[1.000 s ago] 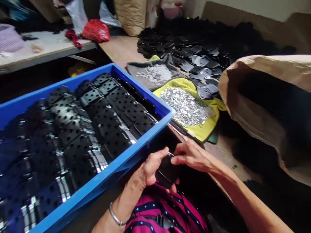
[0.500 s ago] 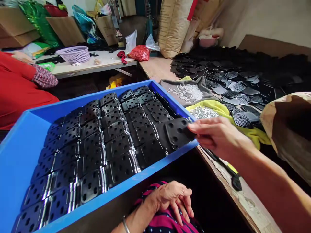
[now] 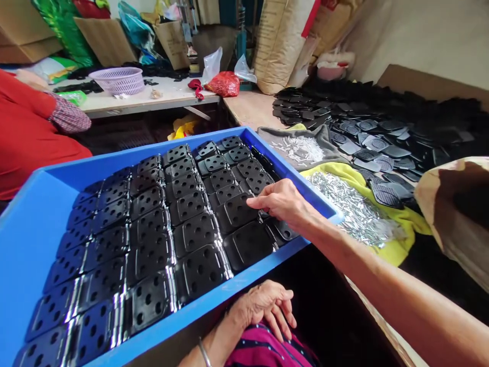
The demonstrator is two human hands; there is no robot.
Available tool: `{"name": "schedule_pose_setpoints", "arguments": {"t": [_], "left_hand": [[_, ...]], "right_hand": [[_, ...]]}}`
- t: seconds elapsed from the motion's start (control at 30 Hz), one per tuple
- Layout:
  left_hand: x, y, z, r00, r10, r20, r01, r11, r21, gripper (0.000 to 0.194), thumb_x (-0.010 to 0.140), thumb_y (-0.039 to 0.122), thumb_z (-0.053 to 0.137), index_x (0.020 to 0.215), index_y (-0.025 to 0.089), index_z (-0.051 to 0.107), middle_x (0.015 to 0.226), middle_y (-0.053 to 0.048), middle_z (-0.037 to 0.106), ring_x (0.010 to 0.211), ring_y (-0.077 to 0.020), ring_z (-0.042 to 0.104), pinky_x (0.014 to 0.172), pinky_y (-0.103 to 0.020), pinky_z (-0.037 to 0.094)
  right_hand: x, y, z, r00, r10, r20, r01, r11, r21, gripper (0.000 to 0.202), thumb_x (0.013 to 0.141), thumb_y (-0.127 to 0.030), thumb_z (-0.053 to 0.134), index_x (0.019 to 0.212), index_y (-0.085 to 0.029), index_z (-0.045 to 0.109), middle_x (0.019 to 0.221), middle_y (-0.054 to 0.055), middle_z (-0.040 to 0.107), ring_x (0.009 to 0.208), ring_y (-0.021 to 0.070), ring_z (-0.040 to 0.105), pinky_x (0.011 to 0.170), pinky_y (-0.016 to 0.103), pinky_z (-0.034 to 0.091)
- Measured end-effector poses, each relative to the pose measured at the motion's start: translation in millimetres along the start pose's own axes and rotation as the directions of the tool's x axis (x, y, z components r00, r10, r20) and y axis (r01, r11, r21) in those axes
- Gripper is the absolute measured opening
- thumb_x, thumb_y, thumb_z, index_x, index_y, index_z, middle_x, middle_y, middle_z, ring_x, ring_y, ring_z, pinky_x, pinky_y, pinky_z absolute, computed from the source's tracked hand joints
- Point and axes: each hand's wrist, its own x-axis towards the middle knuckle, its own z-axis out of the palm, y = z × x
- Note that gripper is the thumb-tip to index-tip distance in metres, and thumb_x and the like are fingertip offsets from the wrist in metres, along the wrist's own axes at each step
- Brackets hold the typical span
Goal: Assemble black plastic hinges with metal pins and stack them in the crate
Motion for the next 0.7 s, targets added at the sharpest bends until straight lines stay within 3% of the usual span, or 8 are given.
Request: {"name": "schedule_pose_setpoints", "arguments": {"t": [0.1, 0.27, 0.47, 0.57, 0.63, 0.7], "left_hand": [[-0.2, 0.3, -0.7, 1.0, 0.009, 0.008, -0.009, 1.0, 0.018, 0.038, 0.07, 0.051, 0.056, 0.062, 0.014, 0.053, 0.063, -0.01, 0.062, 0.049, -0.0214, 0.062, 0.044, -0.034, 0.048], [3.6, -4.9, -5.9, 0.999, 0.022, 0.027, -0.023, 0.999, 0.037, 0.038, 0.072, 0.052, 0.055, 0.071, 0.013, 0.055, 0.07, -0.011, 0.065, 0.053, -0.0228, 0.065, 0.045, -0.032, 0.049], [10.2, -6.0, -7.4, 0.999, -0.009, 0.042, 0.007, 0.999, 0.051, 0.04, 0.075, 0.052, 0.054, 0.075, 0.012, 0.054, 0.073, -0.012, 0.065, 0.055, -0.0236, 0.066, 0.043, -0.031, 0.051], [9.5, -3.8, -5.6, 0.999, -0.031, 0.035, 0.028, 0.996, 0.083, 0.041, 0.073, 0.053, 0.056, 0.077, 0.012, 0.055, 0.073, -0.011, 0.065, 0.054, -0.0231, 0.066, 0.042, -0.03, 0.05], [8.2, -2.5, -4.0, 1.0, -0.031, 0.003, 0.031, 0.993, 0.11, 0.04, 0.073, 0.052, 0.057, 0.079, 0.013, 0.054, 0.074, -0.01, 0.065, 0.053, -0.0212, 0.065, 0.042, -0.028, 0.05], [8.8, -0.5, -2.3, 0.999, -0.031, -0.031, 0.035, 0.989, 0.143, 0.038, 0.074, 0.051, 0.058, 0.08, 0.013, 0.054, 0.076, -0.01, 0.066, 0.054, -0.0202, 0.065, 0.043, -0.028, 0.051]], "right_hand": [[-4.1, -3.7, -0.5, 0.998, -0.037, -0.05, 0.028, 0.987, -0.157, 0.032, 0.061, -0.039, 0.07, 0.049, -0.016, 0.052, 0.043, -0.006, 0.036, 0.043, 0.006, 0.031, 0.043, 0.024, 0.022], [-7.4, -3.2, 2.7, 0.982, -0.138, -0.131, 0.084, 0.931, -0.355, 0.027, 0.062, -0.042, 0.068, 0.055, -0.017, 0.06, 0.051, -0.002, 0.05, 0.05, 0.0106, 0.044, 0.049, 0.025, 0.03], [-24.0, 3.5, -0.3, 0.933, -0.293, -0.208, 0.201, 0.906, -0.373, 0.042, 0.07, -0.057, 0.062, 0.057, -0.017, 0.057, 0.055, -0.001, 0.053, 0.053, 0.0116, 0.046, 0.052, 0.025, 0.032], [-65.1, 20.9, -6.9, 0.85, -0.377, -0.368, 0.278, 0.914, -0.295, 0.03, 0.078, -0.044, 0.062, 0.065, -0.017, 0.056, 0.058, -0.003, 0.053, 0.053, 0.0095, 0.046, 0.054, 0.023, 0.034], [-102.3, 47.4, -14.9, 0.734, -0.461, -0.499, 0.368, 0.887, -0.277, 0.022, 0.08, -0.033, 0.062, 0.067, -0.017, 0.056, 0.06, -0.003, 0.054, 0.052, 0.008, 0.046, 0.053, 0.021, 0.035], [-143.2, 86.2, -27.4, 0.605, -0.454, -0.654, 0.327, 0.89, -0.317, 0.018, 0.08, -0.026, 0.061, 0.065, -0.017, 0.056, 0.06, -0.003, 0.055, 0.052, 0.008, 0.047, 0.053, 0.021, 0.037]]}}
